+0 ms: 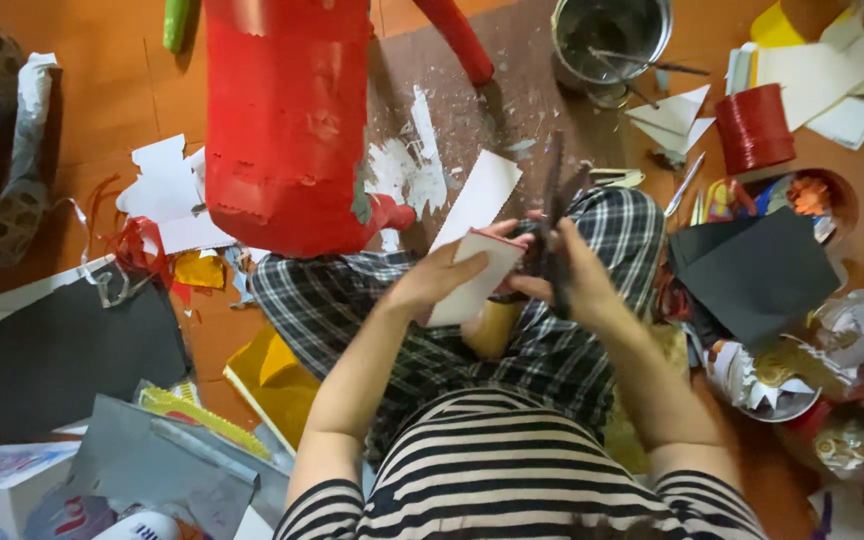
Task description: Applying decorative paper and foil to a bamboo lantern frame
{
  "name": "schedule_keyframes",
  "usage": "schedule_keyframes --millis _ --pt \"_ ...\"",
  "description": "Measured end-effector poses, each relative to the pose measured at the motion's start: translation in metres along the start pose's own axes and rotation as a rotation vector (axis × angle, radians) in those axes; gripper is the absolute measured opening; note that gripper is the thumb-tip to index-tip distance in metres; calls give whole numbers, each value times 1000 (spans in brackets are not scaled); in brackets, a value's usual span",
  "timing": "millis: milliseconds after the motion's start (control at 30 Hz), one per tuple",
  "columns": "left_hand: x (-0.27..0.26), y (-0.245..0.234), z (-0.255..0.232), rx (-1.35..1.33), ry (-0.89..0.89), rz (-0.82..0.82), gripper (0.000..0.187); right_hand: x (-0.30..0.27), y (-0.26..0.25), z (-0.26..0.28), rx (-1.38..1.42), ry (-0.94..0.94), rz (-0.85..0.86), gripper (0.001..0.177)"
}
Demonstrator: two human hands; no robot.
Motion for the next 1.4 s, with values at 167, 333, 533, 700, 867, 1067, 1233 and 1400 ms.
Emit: schedule_keyframes --millis 167,333,533,700,867,1067,1233,1400 --pt "-10 -11 8 705 177 -175 71 27 -3 -4 -628 -901 -225 88" --pt "-30 -75 119 95 -111 -484 59 70 -22 -44 -1006 -1498 -204 57" --pt "7 -10 4 -243 -213 -494 62 0 56 -61 -1244 -1743 96 30" --pt "-3 -24 53 -350 -198 -441 28 -29 61 -61 -1250 -1735 154 35" --pt "-16 -47 42 -443 -153 -572 68 -37 23 -55 -982 -785 434 97" --pt "-33 -49 24 -346 -110 -460 34 -29 -48 -59 -719 -284 557 82" --pt "-28 -52 36 -32 -188 -135 34 -33 -34 -45 -518 -247 817 88" --pt "-27 -52 44 8 -199 40 25 -11 -22 -60 -186 -34 891 64"
Point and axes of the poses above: each hand's wrist, its own x-axis towards the middle knuckle, its own y-axis out of the palm, z = x × y, the point moved 4 cm from there along x, towards the middle knuckle, and after that the axes turned 9 degrees about y, right-handed, at the moved point
